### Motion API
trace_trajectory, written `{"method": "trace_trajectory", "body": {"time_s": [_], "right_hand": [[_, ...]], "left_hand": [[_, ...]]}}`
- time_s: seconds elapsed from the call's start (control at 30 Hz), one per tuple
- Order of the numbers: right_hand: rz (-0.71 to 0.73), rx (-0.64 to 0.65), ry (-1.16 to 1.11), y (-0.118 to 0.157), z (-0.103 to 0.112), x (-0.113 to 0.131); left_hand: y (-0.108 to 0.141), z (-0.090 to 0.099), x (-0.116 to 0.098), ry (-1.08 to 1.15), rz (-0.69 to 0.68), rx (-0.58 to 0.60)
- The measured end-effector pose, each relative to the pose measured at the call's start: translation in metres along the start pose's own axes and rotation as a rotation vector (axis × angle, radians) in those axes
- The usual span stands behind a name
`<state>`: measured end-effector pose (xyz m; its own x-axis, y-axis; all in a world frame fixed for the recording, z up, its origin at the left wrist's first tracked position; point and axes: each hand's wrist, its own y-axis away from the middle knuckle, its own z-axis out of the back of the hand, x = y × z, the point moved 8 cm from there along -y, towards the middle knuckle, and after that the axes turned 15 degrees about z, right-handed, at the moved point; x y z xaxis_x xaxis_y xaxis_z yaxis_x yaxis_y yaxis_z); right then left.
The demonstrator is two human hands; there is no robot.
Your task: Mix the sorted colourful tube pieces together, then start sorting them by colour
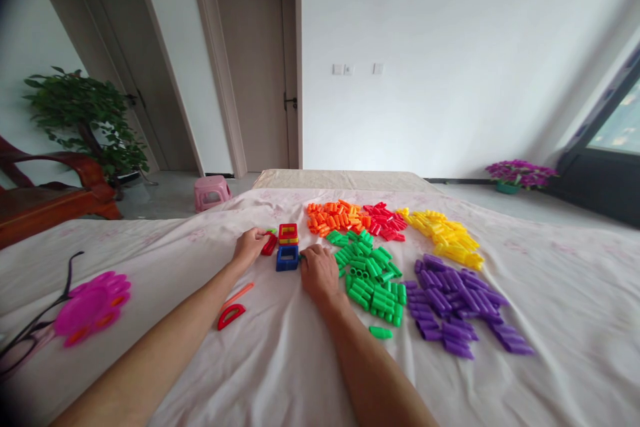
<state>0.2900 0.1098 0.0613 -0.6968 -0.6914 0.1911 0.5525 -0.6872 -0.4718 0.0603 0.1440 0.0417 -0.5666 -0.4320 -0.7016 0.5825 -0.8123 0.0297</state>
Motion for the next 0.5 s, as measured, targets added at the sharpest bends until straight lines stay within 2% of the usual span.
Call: {"method": "trace_trajectory", "body": {"time_s": [0.3,0.5], "right_hand": [[0.008,-0.012,-0.008,0.000,0.001,0.001],[0.008,-0.005,-0.003,0.000,0.002,0.002]], "left_hand": [[0.012,0.001,-0.003,-0.185,0.006,0.007],[0.025,0.000,-0.008,-0.285,-0.029,-0.043]]}}
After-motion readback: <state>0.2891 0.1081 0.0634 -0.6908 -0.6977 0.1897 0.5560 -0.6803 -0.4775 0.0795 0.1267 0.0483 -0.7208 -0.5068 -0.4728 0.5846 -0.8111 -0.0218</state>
